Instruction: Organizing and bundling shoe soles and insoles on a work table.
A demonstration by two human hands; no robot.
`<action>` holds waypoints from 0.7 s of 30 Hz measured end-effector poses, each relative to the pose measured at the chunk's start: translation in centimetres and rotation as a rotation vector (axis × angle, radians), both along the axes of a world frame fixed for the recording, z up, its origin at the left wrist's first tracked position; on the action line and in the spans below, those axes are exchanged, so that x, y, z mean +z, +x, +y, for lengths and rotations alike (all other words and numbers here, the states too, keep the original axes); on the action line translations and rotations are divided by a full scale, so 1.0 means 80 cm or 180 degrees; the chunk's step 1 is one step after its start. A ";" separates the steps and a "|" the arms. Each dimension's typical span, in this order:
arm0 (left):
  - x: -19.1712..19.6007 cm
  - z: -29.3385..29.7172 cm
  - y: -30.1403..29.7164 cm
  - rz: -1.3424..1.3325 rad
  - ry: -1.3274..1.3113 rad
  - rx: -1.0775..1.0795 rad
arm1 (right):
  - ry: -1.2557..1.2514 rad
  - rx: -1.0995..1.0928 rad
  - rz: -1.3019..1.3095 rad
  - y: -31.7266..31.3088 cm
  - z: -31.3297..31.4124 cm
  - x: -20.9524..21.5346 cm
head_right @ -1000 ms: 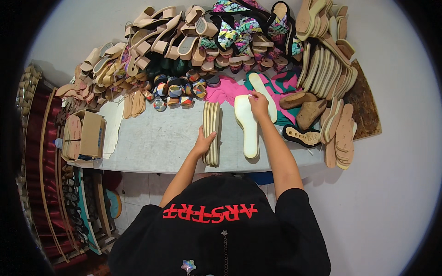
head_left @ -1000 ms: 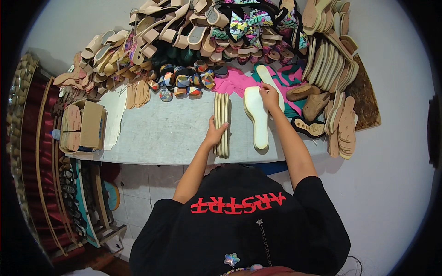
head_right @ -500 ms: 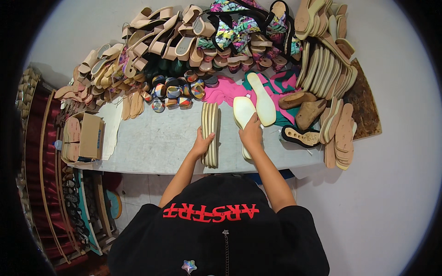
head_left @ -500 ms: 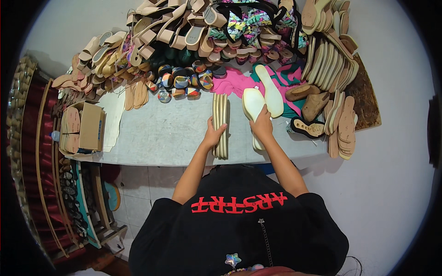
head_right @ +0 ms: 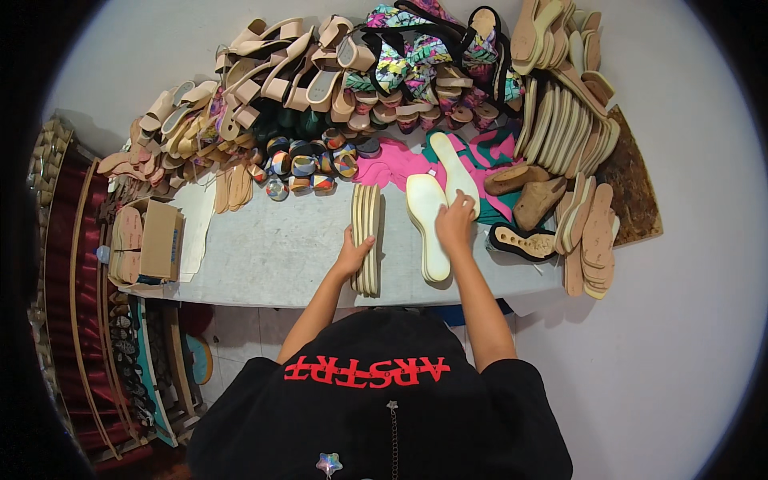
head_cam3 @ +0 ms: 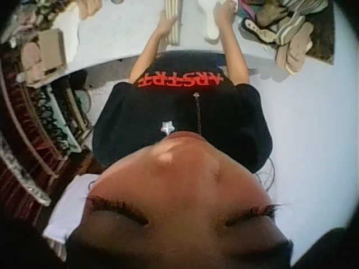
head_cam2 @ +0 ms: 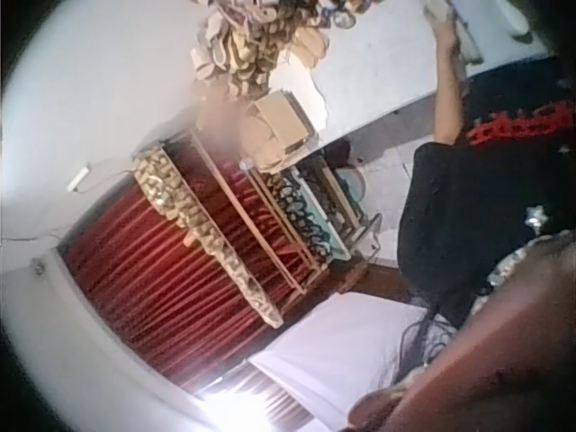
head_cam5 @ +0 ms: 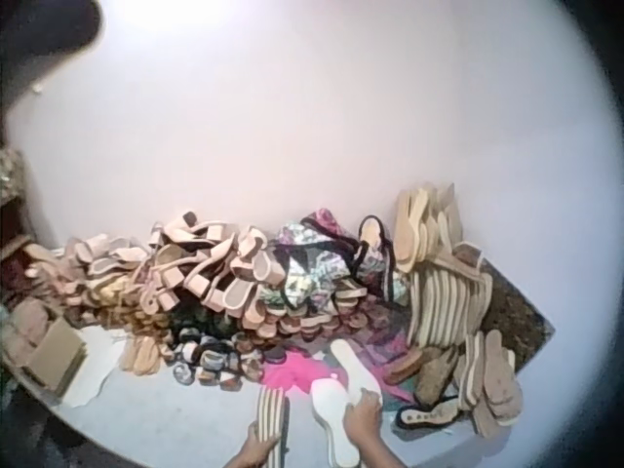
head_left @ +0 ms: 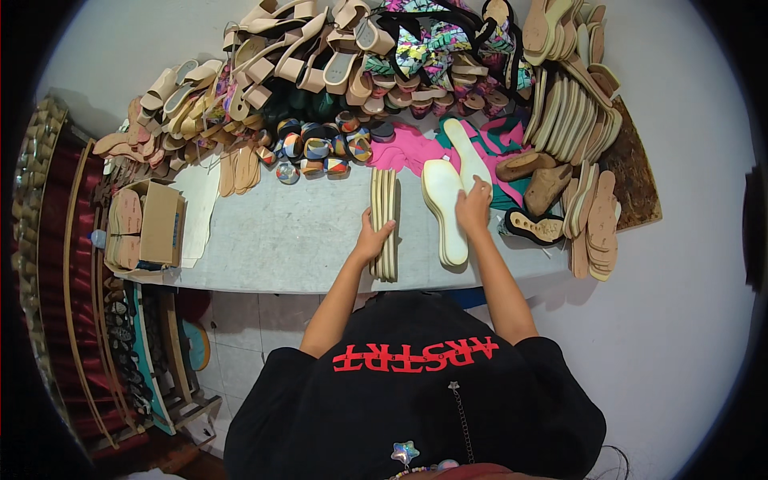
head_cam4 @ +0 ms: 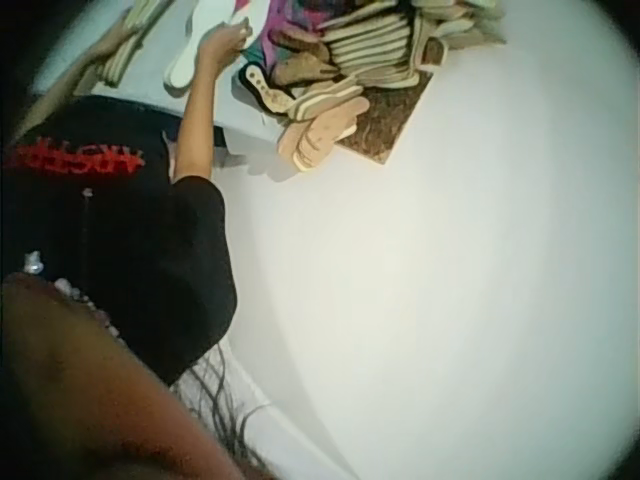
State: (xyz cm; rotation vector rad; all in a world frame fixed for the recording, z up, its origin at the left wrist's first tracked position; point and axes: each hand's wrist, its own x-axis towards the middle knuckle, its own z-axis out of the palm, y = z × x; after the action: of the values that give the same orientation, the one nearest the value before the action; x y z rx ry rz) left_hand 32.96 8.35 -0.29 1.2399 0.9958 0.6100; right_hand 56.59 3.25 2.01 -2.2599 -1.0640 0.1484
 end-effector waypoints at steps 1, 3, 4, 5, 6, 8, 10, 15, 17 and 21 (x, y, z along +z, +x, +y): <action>-0.005 0.002 -0.001 -0.0003 0.0017 0.0009 | 0.0085 0.0017 -0.0022 0.018 0.004 -0.007; -0.023 0.005 -0.002 -0.0065 0.0169 0.0062 | -0.0146 -0.0091 -0.0208 0.047 0.011 -0.017; -0.028 0.005 -0.002 -0.0067 0.0181 0.0060 | -0.0392 -0.0213 -0.0390 0.056 0.012 -0.023; -0.028 0.006 -0.002 -0.0038 0.0136 0.0063 | -0.0385 -0.0201 -0.0391 0.057 0.013 -0.019; -0.028 0.007 -0.002 -0.0009 0.0093 0.0065 | -0.0660 -0.0229 -0.0183 0.058 0.013 -0.016; -0.020 0.003 -0.003 -0.0047 0.0044 0.0076 | -0.0925 -0.0252 0.0021 0.059 0.014 -0.010; -0.014 0.003 -0.001 -0.0087 -0.0006 0.0080 | -0.1203 -0.0164 -0.0092 0.061 0.015 -0.006; -0.014 0.004 -0.003 -0.0091 0.0088 0.0128 | -0.1038 -0.0262 0.0019 0.073 0.020 -0.002; -0.009 0.003 -0.006 -0.0197 -0.0104 0.0122 | -0.0888 -0.0338 0.0146 0.078 0.021 0.000; -0.011 0.009 -0.012 -0.0263 -0.0175 0.0081 | -0.0127 -0.0365 0.0267 0.082 0.020 0.025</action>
State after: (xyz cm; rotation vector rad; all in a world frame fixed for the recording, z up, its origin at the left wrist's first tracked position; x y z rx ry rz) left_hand 32.04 9.04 -1.14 1.1462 0.9543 0.6446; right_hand 63.15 4.87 3.98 -2.3226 -0.8929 0.2163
